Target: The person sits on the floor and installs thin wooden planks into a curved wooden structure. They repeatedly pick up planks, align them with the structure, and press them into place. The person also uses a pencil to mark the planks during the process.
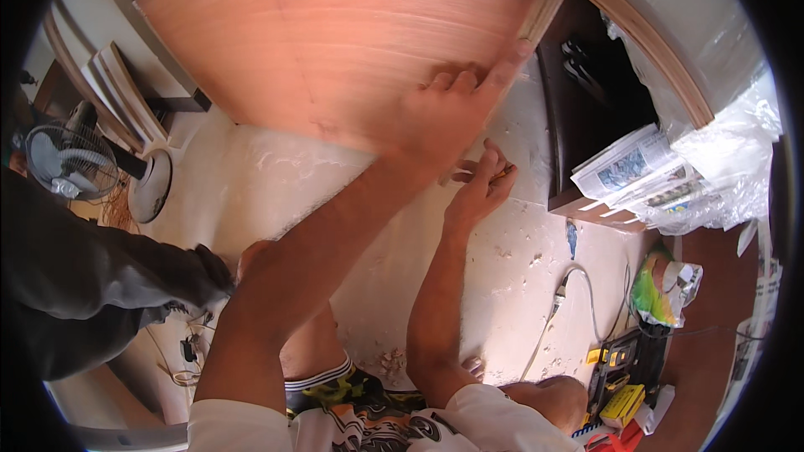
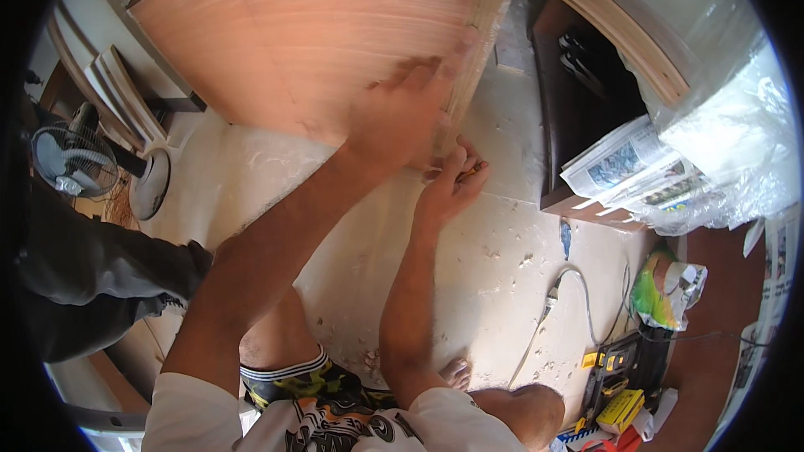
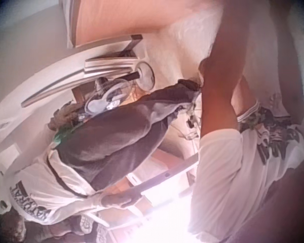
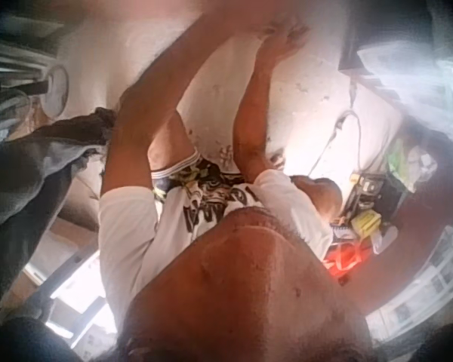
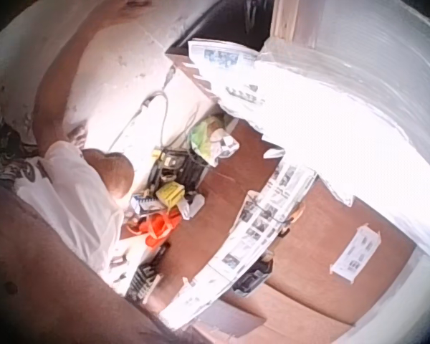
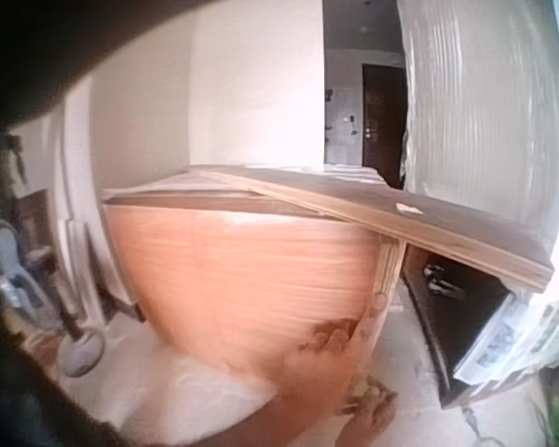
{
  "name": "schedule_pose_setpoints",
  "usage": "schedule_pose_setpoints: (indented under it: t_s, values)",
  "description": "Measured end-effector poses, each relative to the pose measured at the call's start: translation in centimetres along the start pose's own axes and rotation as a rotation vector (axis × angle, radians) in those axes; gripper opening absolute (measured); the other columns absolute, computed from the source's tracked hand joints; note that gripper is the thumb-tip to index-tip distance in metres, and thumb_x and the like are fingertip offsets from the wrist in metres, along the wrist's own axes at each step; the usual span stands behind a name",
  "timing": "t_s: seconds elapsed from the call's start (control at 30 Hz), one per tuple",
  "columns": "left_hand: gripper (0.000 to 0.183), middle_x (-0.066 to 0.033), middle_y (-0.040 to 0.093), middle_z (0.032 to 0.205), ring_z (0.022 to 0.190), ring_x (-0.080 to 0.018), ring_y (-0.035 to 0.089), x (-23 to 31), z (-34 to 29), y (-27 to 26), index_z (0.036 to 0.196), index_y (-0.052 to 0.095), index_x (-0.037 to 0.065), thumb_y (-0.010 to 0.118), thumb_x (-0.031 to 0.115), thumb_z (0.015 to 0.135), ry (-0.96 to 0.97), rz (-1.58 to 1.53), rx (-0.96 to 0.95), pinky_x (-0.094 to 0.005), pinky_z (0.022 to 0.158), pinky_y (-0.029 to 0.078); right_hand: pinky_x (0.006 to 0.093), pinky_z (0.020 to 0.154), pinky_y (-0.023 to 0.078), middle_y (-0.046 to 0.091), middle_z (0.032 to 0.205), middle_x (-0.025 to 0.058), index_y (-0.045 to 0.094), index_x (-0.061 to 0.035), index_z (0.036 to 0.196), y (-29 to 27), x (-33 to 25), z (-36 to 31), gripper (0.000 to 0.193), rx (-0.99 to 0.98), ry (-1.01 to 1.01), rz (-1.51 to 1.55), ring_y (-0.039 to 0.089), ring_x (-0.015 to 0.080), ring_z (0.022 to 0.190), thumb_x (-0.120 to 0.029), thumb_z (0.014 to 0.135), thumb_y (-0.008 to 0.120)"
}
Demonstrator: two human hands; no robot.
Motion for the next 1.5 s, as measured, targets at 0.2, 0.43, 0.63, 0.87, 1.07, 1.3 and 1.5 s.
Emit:
schedule_pose_setpoints:
  t_s: [0.2, 0.43, 0.63, 0.87, 1.07, 1.3, 1.5]
  values:
    - [0.110, -0.0018, 0.072, 0.106, 0.065, -0.0205, 0.070, 0.2, -0.1, 0.1, 0.167, 0.025, 0.027, 0.081, 0.030, 0.073, -0.020, 0.068, -0.041, -0.0332, 0.052, 0.055, 0.0252, 0.042, 0.038, 0.064, 0.084, 0.0074, 0.056, -0.0038, 0.106, -1.7, 3.4, -1.4, 0.033, 0.021, 0.119, 0.199, 0.054, 0.0149, 0.047, -0.033, 0.107, 0.040]
    - [0.091, -0.0058, 0.070, 0.092, 0.074, -0.0212, 0.072, -0.1, -0.1, -0.1, 0.165, 0.028, 0.032, 0.067, 0.016, 0.085, -0.048, -0.029, -0.033, -0.0331, 0.051, 0.056, 0.0231, 0.039, 0.033, 0.063, 0.080, 0.0060, 0.059, -0.0029, 0.115, -0.5, 1.6, -1.6, 0.034, 0.015, 0.139, -0.023, 0.047, 0.0085, 0.044, -0.032, 0.112, 0.042]
    - [0.089, -0.0062, 0.070, 0.085, 0.064, -0.0196, 0.070, -0.2, -0.1, 0.4, 0.164, 0.029, 0.033, 0.067, 0.016, 0.086, -0.053, -0.025, 0.019, -0.0345, 0.051, 0.056, 0.0231, 0.047, 0.043, 0.067, 0.091, 0.0080, 0.055, 0.0006, 0.135, -1.8, 2.2, -1.0, 0.036, 0.018, 0.099, -0.036, 0.053, 0.0086, 0.052, -0.022, 0.112, 0.039]
    - [0.110, -0.0016, 0.072, 0.102, 0.066, -0.0168, 0.068, -0.3, 0.2, 1.1, 0.165, 0.031, 0.027, 0.084, 0.025, 0.068, -0.001, 0.060, 0.027, -0.0316, 0.051, 0.054, 0.0264, 0.060, 0.053, 0.067, 0.102, 0.0134, 0.044, 0.0022, 0.146, -2.1, 3.1, -0.6, 0.040, 0.001, 0.125, 0.055, 0.066, 0.0156, 0.068, -0.015, 0.110, 0.041]
    - [0.113, 0.0012, 0.073, 0.099, 0.074, -0.0178, 0.071, 0.2, -0.3, 0.8, 0.165, 0.030, 0.029, 0.087, 0.027, 0.068, -0.025, 0.075, 0.006, -0.0322, 0.052, 0.056, 0.0317, 0.067, 0.060, 0.068, 0.105, 0.0178, 0.043, 0.0069, 0.143, -3.3, 3.9, 0.1, 0.039, 0.041, 0.158, 0.070, 0.071, 0.0216, 0.075, -0.013, 0.109, 0.044]
    - [0.083, 0.0041, 0.062, 0.069, 0.051, -0.0143, 0.061, -0.5, -0.2, 0.8, 0.158, 0.045, 0.035, 0.071, 0.017, 0.081, -0.014, -0.104, 0.158, -0.0302, 0.043, 0.049, 0.0309, 0.063, 0.058, 0.067, 0.105, 0.0219, 0.047, 0.0075, 0.121, -5.5, 10.0, -1.2, 0.027, 0.160, 0.383, 0.068, 0.069, 0.0239, 0.068, -0.016, 0.107, 0.050]
    - [0.088, -0.0001, 0.068, 0.078, 0.065, -0.0170, 0.068, -0.6, -0.3, 1.3, 0.161, 0.039, 0.036, 0.068, 0.011, 0.081, -0.014, 0.012, 0.146, -0.0313, 0.048, 0.053, 0.0297, 0.053, 0.048, 0.066, 0.095, 0.0145, 0.052, 0.0026, 0.111, -5.6, 16.5, -8.2, 0.019, 0.263, 0.686, -0.014, 0.062, 0.0209, 0.064, -0.014, 0.102, 0.056]
Point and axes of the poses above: each hand's wrist, its own z-axis towards the middle knuckle, its own y-axis out of the palm, x = y × z, the point moved 3 cm from there along z, towards the middle knuckle
